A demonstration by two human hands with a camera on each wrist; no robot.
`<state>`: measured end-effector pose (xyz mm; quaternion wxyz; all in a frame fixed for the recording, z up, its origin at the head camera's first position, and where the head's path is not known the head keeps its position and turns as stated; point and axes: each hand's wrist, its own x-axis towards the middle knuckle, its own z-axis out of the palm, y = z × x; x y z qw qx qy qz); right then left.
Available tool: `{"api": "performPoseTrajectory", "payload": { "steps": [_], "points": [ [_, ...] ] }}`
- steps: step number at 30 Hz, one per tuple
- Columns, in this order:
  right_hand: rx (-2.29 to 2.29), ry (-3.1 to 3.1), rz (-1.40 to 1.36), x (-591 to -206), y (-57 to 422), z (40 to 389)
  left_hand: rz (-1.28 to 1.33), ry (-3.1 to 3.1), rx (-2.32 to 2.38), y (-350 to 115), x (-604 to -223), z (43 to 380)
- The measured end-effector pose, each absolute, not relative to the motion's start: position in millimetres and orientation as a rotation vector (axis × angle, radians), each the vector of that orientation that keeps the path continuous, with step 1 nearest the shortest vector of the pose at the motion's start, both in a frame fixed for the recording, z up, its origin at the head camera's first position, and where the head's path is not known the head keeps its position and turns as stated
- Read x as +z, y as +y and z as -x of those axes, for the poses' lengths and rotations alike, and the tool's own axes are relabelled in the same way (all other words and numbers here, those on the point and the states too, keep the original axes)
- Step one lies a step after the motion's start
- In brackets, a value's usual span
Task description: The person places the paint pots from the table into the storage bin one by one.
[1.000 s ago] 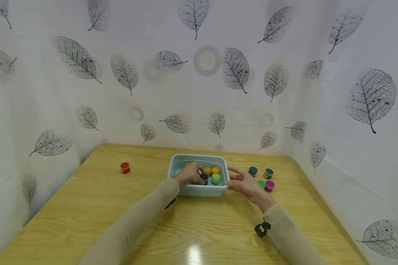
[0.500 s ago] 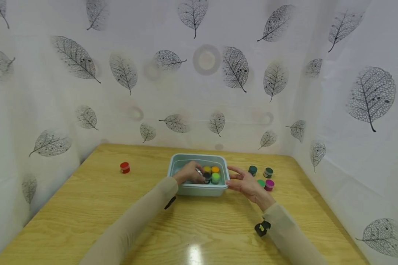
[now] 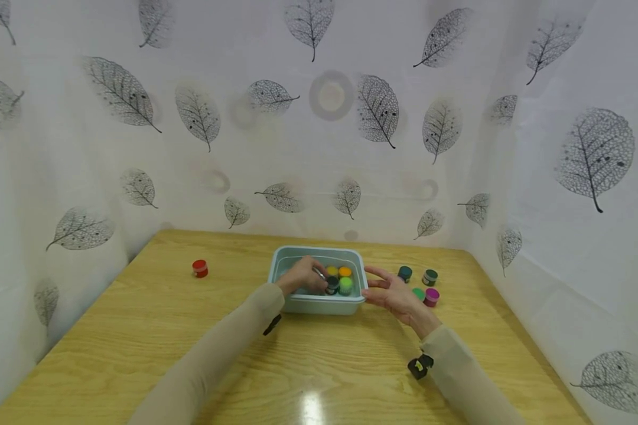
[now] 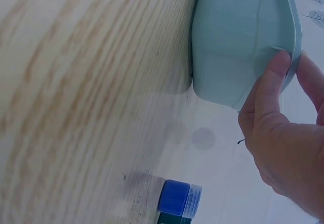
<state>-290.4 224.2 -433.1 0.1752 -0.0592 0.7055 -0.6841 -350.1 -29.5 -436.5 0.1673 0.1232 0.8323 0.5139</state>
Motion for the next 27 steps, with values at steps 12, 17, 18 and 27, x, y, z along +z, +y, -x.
{"api": "performPoseTrajectory", "payload": {
  "steps": [12, 17, 18, 27],
  "points": [
    [-1.935, 2.011, 0.153, -434.9, 221.1, 290.2, -0.516, 2.367, 1.554, -49.1, -420.8, 349.2],
    [-1.922, 2.018, 0.162, -434.8, 221.7, 290.4, -0.591, 2.410, 1.545, -57.2, -414.2, 346.5],
    [-1.921, 2.018, 0.161, -434.7, 222.1, 290.4, -0.592, 2.423, 1.551, -58.8, -413.2, 345.3],
    [-1.929, 2.022, 0.150, -435.0, 223.3, 290.0, -0.483, 2.474, 1.745, -80.8, -409.5, 339.5]
  ]
}}
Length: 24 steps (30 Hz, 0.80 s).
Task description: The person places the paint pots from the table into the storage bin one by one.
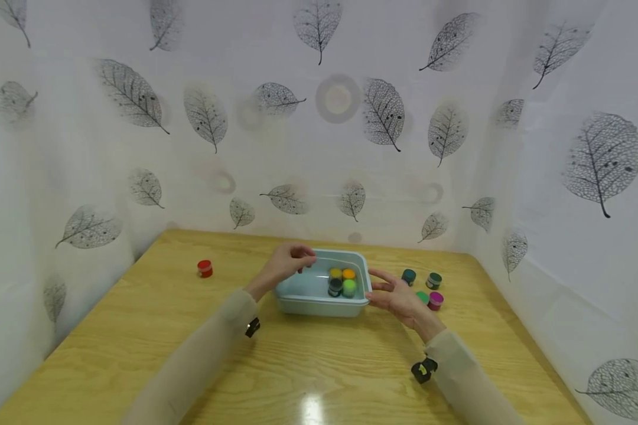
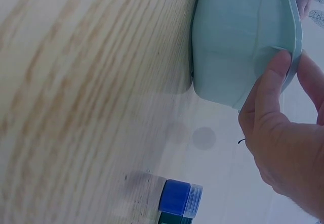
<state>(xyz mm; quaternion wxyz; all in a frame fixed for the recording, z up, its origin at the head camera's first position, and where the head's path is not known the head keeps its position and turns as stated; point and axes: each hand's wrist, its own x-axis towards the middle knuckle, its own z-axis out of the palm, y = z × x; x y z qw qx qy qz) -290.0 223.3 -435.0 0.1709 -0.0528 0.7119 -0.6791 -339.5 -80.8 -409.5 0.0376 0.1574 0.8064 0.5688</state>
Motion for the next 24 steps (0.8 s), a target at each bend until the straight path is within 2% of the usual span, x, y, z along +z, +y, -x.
{"api": "performPoseTrajectory", "payload": {
  "steps": [13, 24],
  "points": [
    [-1.934, 2.016, 0.140, -435.1, 222.6, 288.4, -0.269, 2.417, 1.784, -119.5, -409.5, 336.9],
    [-1.936, 2.016, 0.151, -434.6, 222.2, 288.8, -0.327, 2.213, 1.812, -156.5, -405.2, 335.8]
  ]
}}
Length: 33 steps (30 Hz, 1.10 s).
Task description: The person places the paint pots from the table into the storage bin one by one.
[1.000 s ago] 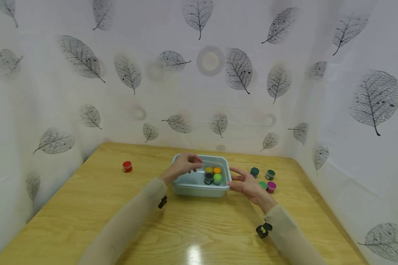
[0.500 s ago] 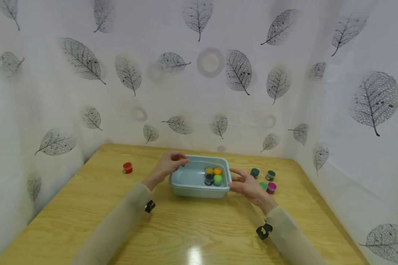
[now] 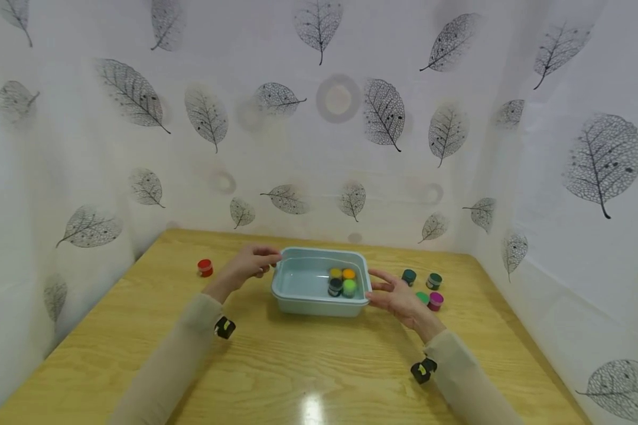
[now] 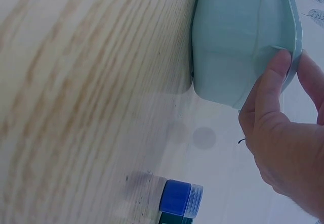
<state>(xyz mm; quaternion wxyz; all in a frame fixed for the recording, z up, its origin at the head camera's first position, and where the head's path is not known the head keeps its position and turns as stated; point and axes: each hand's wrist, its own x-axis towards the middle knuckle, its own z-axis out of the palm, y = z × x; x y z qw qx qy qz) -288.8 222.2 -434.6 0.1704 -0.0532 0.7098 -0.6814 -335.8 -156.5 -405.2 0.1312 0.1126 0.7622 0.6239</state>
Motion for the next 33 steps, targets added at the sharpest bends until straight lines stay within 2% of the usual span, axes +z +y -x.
{"api": "performPoseTrajectory", "payload": {
  "steps": [10, 33],
  "points": [
    [-1.929, 2.020, 0.160, -435.0, 222.8, 288.9, -0.263, 2.121, 1.876, -189.9, -405.2, 333.8],
    [-1.927, 2.021, 0.158, -434.4, 223.1, 290.1, 0.346, 2.135, 2.137, -268.5, -419.5, 337.3]
  ]
}}
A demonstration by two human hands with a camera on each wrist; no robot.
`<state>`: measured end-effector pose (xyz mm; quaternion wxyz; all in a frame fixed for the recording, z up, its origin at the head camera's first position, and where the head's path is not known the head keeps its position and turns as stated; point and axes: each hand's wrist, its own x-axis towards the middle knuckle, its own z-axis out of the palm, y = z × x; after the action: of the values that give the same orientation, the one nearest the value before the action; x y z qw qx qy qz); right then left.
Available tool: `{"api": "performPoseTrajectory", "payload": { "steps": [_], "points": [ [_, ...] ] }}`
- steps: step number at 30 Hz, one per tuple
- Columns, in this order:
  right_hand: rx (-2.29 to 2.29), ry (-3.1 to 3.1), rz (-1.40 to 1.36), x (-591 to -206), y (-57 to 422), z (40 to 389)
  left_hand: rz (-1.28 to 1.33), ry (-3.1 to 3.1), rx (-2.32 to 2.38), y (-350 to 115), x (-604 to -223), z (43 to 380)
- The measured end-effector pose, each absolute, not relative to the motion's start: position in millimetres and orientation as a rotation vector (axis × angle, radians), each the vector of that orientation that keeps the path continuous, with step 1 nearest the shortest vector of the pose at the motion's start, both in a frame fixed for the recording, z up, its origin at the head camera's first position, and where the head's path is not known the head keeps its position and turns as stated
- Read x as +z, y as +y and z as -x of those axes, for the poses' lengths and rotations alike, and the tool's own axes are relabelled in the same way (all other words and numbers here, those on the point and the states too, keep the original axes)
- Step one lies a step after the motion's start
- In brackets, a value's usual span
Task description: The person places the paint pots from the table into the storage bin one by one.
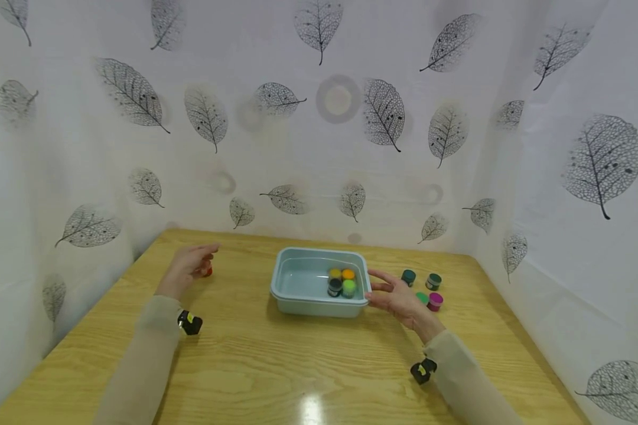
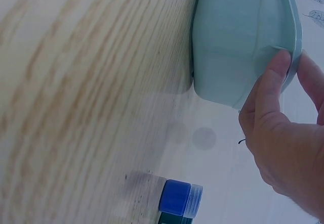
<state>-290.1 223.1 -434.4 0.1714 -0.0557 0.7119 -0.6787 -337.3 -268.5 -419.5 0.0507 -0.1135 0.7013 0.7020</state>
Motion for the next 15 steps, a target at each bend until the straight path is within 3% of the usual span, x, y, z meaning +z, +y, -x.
{"api": "performPoseTrajectory", "payload": {
  "steps": [15],
  "points": [
    [-1.925, 2.007, 0.179, -432.3, 223.2, 288.6, 0.462, 2.346, 1.899, -297.4, -435.2, 336.2]
  ]
}}
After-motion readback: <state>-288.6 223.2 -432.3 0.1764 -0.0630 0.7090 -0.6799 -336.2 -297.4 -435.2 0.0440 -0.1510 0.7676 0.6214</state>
